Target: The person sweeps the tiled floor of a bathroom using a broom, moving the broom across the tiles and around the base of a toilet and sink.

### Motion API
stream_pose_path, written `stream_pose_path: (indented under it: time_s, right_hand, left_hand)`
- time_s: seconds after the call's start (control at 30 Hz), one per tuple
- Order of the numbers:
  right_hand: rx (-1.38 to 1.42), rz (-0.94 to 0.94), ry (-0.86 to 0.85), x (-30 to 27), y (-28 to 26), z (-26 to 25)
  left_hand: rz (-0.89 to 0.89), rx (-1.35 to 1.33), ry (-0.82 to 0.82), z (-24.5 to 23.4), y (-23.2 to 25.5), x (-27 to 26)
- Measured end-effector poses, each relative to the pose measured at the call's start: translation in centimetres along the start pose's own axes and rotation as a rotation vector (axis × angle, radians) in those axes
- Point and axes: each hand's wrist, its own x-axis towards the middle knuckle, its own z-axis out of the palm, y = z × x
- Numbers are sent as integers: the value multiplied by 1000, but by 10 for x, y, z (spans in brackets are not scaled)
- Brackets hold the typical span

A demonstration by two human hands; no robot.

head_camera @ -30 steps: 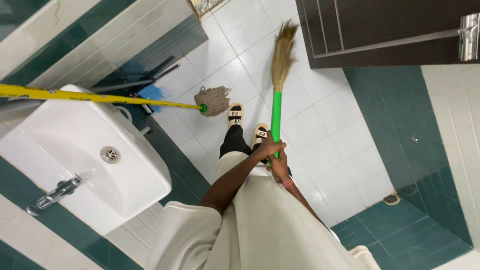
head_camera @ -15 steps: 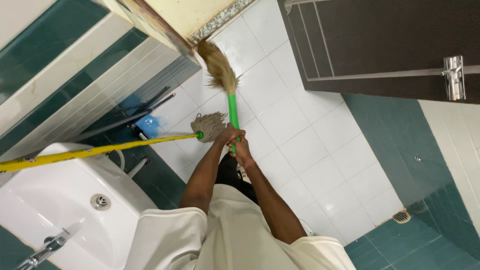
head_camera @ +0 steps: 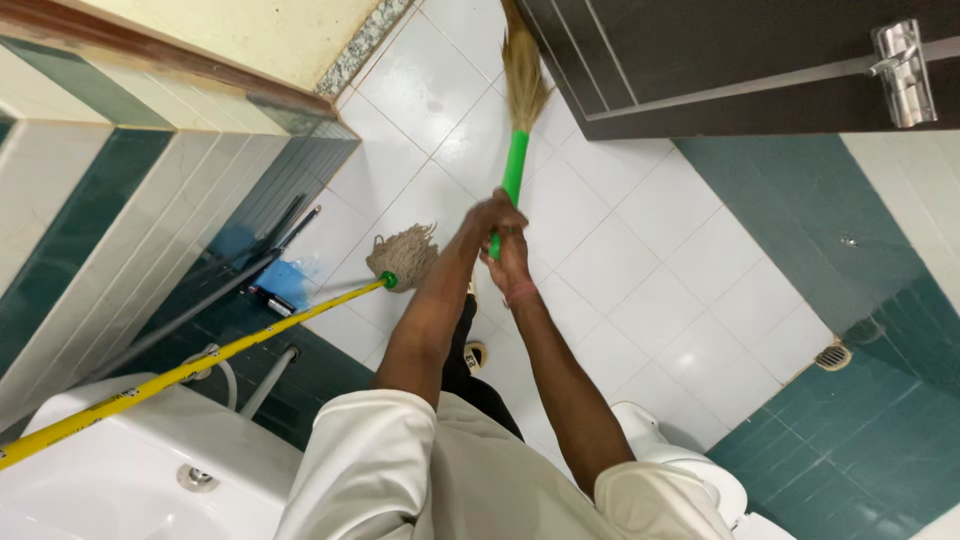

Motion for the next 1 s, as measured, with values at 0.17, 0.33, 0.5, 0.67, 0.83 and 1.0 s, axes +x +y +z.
stream_pose_path:
  time_s: [0.17, 0.33, 0.5, 0.67, 0.83, 1.0]
  right_hand:
    - [4, -39, 141, -103, 48, -31]
    - [-264, -13, 254, -212, 94, -69]
    - [-427, -76, 56, -237, 97, -95]
    - [-308, 14, -65, -131, 88, -52]
    - [-28, 76, -126, 16, 75, 9]
    - [237, 65, -101, 43, 69, 38]
  left_hand:
    - [37, 81, -130, 84, -20, -72]
    - [60, -103, -193, 190, -82, -183]
    - [89, -262, -26, 204, -89, -232]
    - [243, -234, 499, 123, -90, -171]
    - [-123, -193, 303, -11, -60, -82]
    - [-99, -61, 223, -36, -38, -63]
